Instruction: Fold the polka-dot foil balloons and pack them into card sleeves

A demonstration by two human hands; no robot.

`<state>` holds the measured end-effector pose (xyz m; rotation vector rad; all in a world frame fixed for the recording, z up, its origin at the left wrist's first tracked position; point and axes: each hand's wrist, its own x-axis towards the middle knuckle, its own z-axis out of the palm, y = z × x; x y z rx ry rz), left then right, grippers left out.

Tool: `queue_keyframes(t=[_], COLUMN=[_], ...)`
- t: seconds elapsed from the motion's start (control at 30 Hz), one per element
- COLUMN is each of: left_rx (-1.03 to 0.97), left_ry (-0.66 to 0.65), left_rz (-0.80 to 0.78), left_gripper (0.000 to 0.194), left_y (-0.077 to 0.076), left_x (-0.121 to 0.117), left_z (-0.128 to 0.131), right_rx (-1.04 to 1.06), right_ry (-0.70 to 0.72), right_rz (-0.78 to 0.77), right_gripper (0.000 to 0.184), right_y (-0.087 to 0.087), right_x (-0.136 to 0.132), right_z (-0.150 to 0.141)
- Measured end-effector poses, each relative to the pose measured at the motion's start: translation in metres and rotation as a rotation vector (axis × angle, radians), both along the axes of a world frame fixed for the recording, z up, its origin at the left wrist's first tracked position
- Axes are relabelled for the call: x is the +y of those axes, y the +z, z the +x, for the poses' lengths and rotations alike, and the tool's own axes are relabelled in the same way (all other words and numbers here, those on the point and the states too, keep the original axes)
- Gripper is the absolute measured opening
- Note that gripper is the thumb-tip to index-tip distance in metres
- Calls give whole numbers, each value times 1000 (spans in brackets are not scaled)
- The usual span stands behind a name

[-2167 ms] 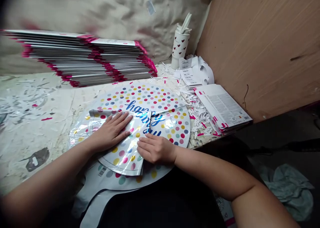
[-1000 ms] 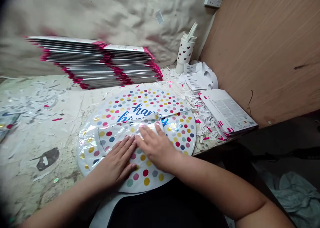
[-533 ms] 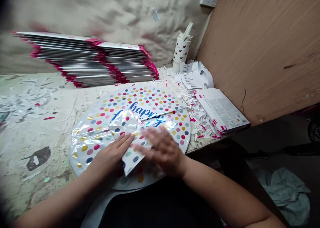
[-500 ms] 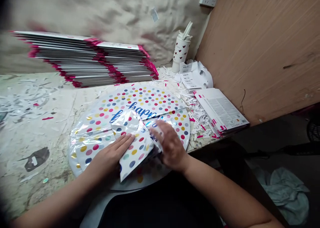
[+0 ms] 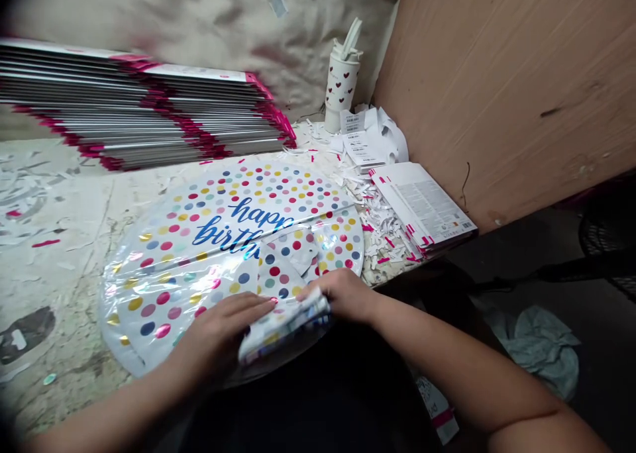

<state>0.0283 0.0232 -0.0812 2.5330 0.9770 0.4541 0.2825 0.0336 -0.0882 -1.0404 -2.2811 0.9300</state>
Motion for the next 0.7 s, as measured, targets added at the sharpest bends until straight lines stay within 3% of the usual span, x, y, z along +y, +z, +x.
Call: queue_keyframes(t=[0.1,0.17,0.23,0.3,0.37,0.43,0.47,0.57,0.7], left_rx=[49,102,124,133,132,108,90,-42,-479], left_ry=[335,494,552,553,557,563,566,620,856], left_rz=[-465,-628,-716,-795,-876,-936,-959,-1013,-1324], left_gripper=[30,37,38,36,33,32,31,30,45], left_y=[15,21,21,18,16,17,20,37,58], left_x=[25,42,57,67,72,73,72,62,41], left_z=[12,21,28,32,36,36,35,23,0], right_rx=[-1,-29,-54,-69,-122,-238,-311,-484,-519], right_ry=[-360,-523,-589,-678,-719,-580,-469,-250,-217], right_rz=[-479,-629,-653,-509,-173,190,292,249,135], right_gripper=[16,22,24,24,28,33,36,53,61], right_y=[1,2,4,8,10,9,6,-4,-12], right_x=[17,27,34,35,31,26,24,24,26], right_z=[-3,-7,-10,-13,-19,-29,-34,-44,-46])
